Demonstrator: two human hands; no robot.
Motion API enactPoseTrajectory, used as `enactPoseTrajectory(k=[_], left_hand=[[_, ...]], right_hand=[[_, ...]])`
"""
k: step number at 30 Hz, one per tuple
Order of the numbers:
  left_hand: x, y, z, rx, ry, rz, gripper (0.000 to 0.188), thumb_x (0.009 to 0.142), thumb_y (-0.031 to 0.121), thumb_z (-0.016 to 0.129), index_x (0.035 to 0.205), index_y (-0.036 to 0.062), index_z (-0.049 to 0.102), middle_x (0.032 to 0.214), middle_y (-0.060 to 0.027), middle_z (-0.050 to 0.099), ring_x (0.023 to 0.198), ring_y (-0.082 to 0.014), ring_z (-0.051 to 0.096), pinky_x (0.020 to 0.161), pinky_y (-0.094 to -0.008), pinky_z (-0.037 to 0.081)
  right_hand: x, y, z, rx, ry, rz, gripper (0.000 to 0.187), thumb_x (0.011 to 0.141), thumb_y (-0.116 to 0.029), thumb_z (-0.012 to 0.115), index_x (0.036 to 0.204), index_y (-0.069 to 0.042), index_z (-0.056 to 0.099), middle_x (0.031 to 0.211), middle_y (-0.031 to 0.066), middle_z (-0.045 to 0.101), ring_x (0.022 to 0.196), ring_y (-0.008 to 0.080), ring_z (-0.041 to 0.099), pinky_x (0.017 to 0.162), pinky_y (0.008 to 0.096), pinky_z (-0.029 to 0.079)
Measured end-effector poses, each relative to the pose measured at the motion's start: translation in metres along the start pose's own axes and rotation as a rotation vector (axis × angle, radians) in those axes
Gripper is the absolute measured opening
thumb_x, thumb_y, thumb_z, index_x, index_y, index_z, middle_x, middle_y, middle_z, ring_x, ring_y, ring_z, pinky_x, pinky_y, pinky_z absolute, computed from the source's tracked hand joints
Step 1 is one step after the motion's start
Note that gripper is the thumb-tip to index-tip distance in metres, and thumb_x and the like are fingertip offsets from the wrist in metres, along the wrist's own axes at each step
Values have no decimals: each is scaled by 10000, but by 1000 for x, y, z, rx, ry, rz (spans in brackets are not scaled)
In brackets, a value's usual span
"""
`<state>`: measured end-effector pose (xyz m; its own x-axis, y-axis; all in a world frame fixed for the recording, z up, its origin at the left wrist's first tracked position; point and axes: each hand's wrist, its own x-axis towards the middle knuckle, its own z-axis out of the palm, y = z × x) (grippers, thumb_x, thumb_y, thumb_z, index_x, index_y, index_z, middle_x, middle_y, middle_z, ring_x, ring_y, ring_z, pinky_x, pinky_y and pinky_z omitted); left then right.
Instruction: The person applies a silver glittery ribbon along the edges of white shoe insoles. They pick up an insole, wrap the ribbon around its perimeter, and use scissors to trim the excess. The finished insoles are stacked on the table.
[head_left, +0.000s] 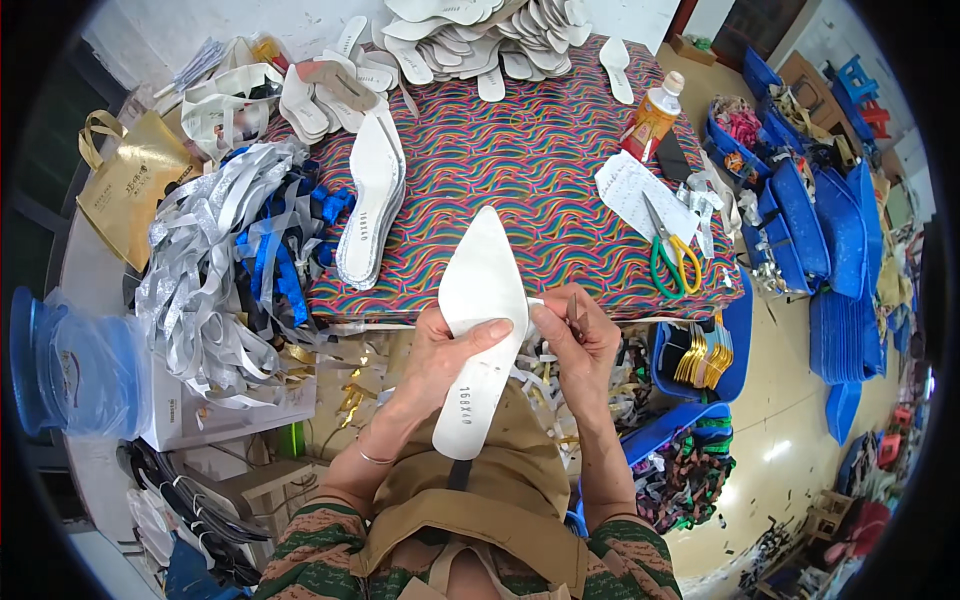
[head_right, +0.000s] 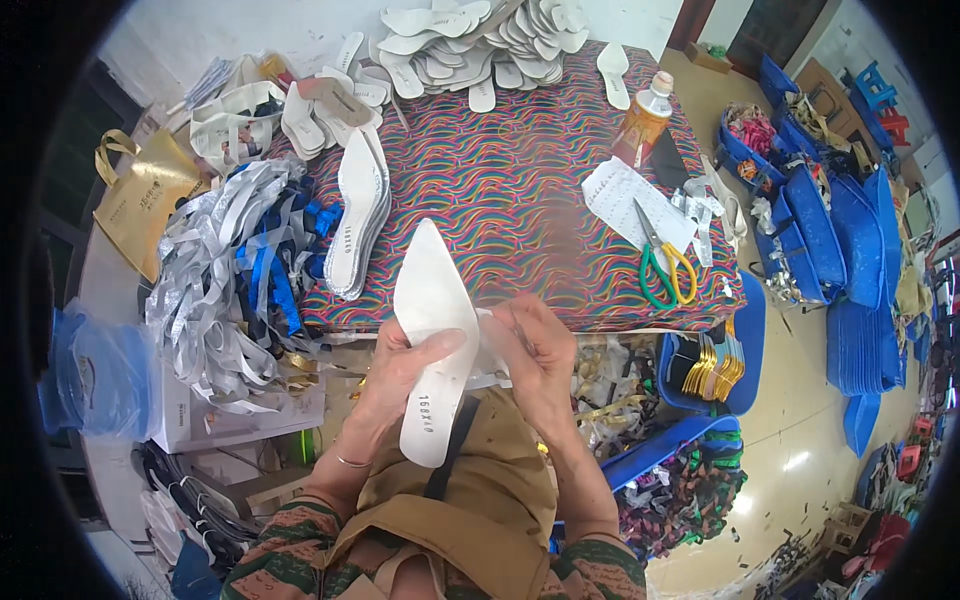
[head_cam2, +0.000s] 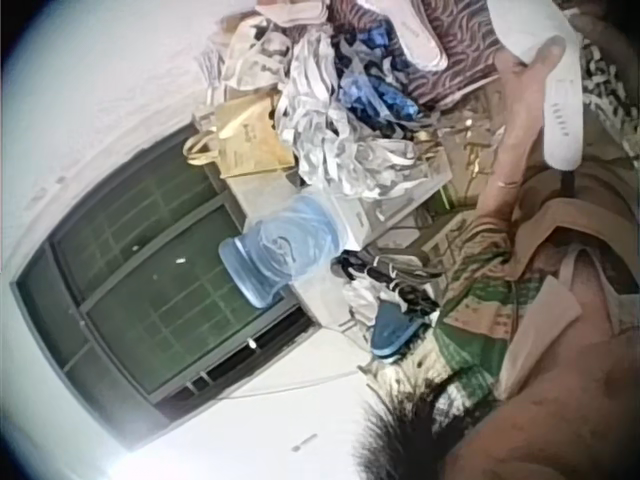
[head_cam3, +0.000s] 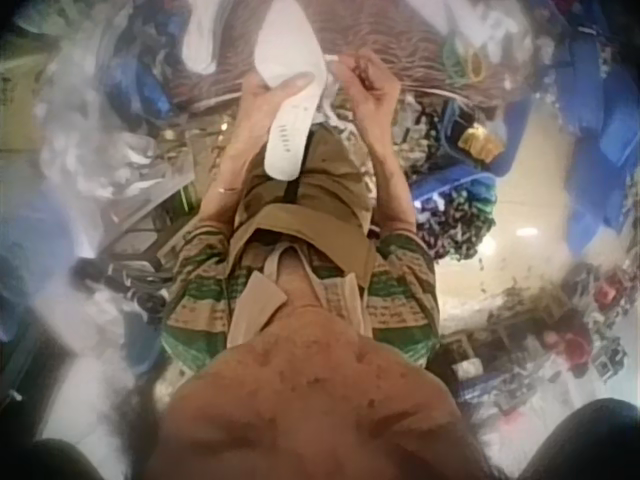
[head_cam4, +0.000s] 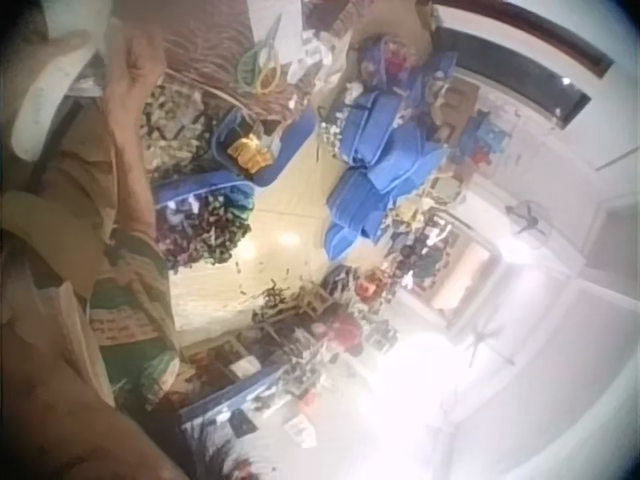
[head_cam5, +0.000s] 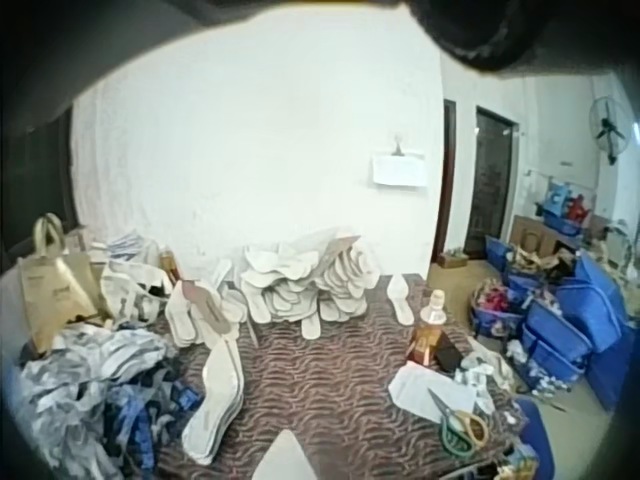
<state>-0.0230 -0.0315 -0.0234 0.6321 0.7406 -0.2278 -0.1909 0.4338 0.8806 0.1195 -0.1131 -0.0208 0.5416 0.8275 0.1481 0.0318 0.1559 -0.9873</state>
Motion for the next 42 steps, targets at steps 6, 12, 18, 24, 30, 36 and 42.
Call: enactPoseTrajectory(k=[6, 12, 18, 24, 30, 36, 42], left_hand=[[-1, 4, -3, 16, -27, -28, 224, 852, 161, 719, 1013, 7, 698, 856, -55, 709, 689, -89, 647, 578, -235, 494], [-6, 6, -3, 33, -46, -64, 243, 848, 170, 717, 1022, 1, 689, 861, -52, 702, 693, -93, 640, 592, -243, 491], [-11, 10, 8, 66, -67, -35, 244, 849, 162, 713, 1031, 2, 684, 850, -45, 698, 696, -96, 641, 595, -239, 490], [-4, 18, 12, -16, 4, 2, 277, 868, 156, 685, 1083, -14, 649, 877, -88, 705, 706, -129, 660, 607, -253, 514], [2, 27, 23, -162, -16, -42, 319, 877, 159, 665, 1112, -51, 612, 970, -165, 688, 741, -217, 693, 597, -335, 587], [9, 18, 25, -117, -12, 44, 306, 894, 168, 653, 1090, -62, 609, 963, -174, 685, 751, -232, 701, 580, -333, 598], [19, 17, 22, 3, -21, 96, 272, 906, 182, 634, 1067, -37, 623, 939, -144, 686, 776, -219, 691, 680, -349, 581]], right_hand=[[-5, -2, 0, -80, -27, -97, 138, 849, -18, 639, 963, 21, 706, 856, 40, 617, 764, 92, 551, 657, 229, 422], [4, -18, -13, 307, -134, 332, 41, 820, 5, 685, 859, -3, 690, 667, -9, 585, 579, 39, 473, 527, 209, 358], [-2, -2, -2, 215, -49, 90, 20, 842, -8, 674, 855, -16, 687, 720, -33, 623, 595, 34, 521, 533, 204, 396], [-15, -16, 5, 98, -11, 217, 78, 889, -73, 635, 868, 2, 637, 692, -54, 584, 617, 28, 478, 528, 208, 352], [-54, 14, 0, -167, -170, 121, 78, 899, -63, 588, 923, 10, 603, 629, 41, 541, 534, 89, 465, 496, 273, 365], [-60, 10, 6, -230, -118, -24, 132, 894, -51, 572, 975, 32, 634, 658, 97, 597, 555, 149, 549, 522, 288, 421], [-50, 23, 6, -224, -70, -7, 168, 875, -35, 575, 1012, 29, 648, 688, 128, 623, 562, 196, 594, 541, 311, 456]])
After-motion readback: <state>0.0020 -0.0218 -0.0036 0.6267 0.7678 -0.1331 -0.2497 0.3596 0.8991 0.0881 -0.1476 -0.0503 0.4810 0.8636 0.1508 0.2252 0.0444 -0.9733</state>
